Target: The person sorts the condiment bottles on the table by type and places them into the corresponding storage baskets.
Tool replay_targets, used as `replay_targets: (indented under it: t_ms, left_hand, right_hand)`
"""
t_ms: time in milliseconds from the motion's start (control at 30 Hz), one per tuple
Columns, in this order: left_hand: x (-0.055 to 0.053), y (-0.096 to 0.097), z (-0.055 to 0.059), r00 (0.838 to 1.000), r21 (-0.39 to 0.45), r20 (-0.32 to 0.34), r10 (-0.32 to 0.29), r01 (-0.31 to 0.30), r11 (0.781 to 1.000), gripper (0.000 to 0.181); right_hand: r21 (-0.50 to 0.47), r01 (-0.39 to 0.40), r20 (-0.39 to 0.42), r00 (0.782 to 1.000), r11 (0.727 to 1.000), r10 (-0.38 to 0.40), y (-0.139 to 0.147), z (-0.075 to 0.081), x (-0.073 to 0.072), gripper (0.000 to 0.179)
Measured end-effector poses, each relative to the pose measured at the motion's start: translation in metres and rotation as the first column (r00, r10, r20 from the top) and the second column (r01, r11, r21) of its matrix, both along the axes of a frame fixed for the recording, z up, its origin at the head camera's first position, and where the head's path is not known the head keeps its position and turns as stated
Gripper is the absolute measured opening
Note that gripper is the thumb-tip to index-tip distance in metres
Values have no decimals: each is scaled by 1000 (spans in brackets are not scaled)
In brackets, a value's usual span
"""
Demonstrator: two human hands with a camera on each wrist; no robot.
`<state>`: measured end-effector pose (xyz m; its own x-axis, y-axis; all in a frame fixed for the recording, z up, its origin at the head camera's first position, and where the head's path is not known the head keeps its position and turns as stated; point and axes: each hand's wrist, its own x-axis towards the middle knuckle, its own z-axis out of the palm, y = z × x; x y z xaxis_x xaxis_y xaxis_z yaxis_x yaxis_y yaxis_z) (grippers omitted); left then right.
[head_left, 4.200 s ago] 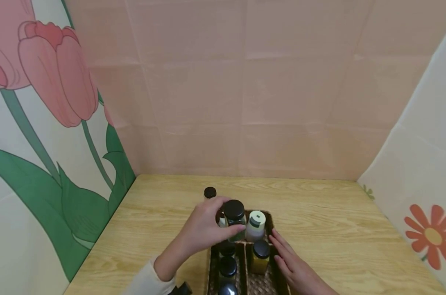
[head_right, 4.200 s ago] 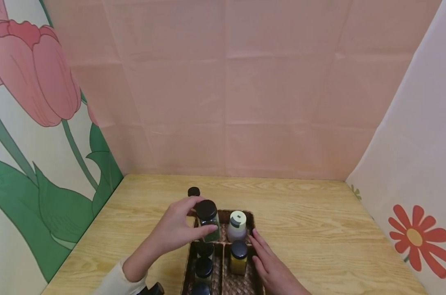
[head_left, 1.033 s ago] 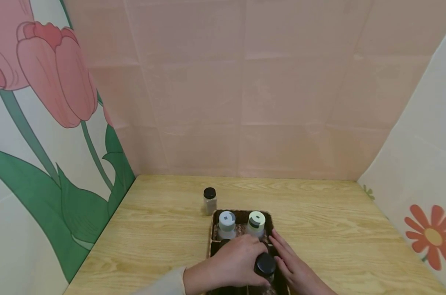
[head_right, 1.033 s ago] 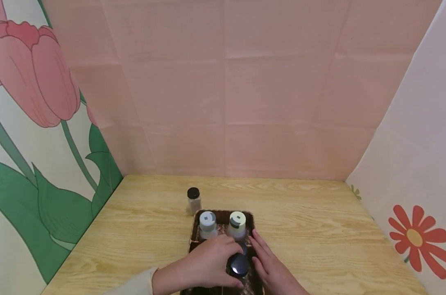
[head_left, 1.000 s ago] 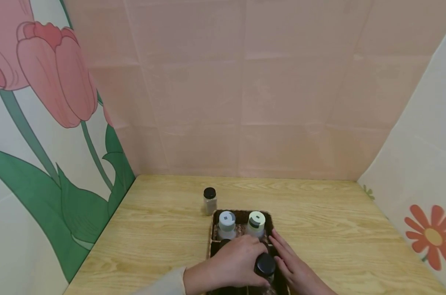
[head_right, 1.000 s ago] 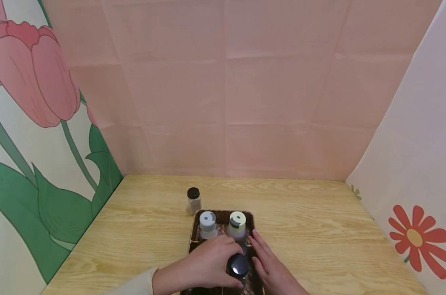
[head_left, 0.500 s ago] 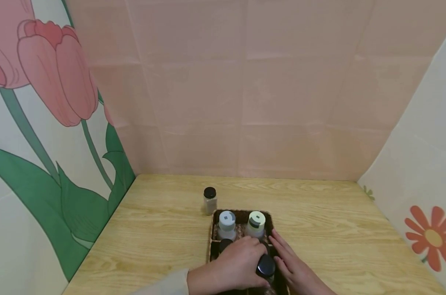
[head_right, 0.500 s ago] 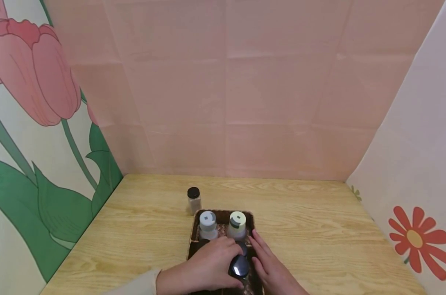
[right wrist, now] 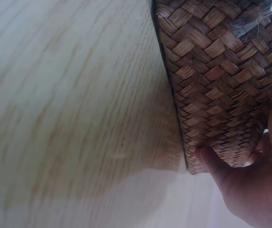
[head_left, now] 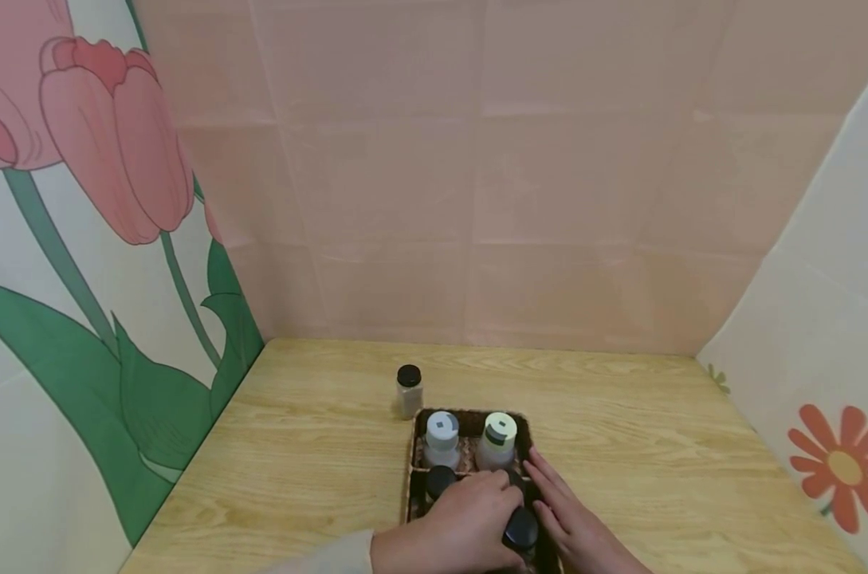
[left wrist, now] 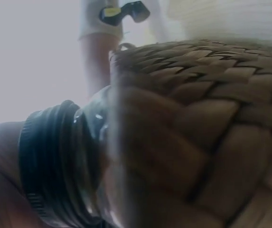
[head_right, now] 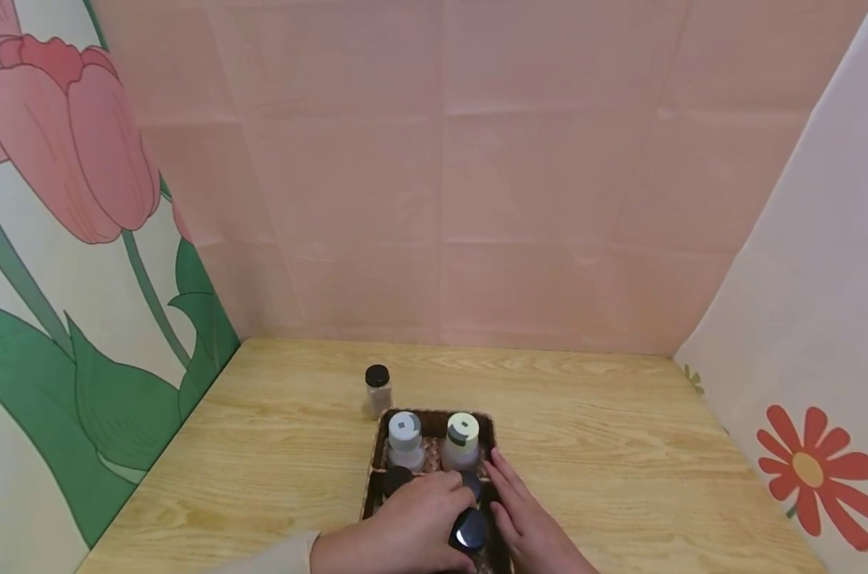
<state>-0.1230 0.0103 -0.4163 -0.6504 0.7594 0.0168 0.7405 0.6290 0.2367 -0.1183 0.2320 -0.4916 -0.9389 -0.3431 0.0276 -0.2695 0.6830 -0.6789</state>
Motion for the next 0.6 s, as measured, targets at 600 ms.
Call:
replay_targets:
  t_ms: [600]
  left_hand:
    - [-2, 6, -12, 998, -54, 63, -24, 27, 998, 51]
  right_hand:
    - [-29, 26, -3, 1000, 999, -27, -1, -5, 1, 55]
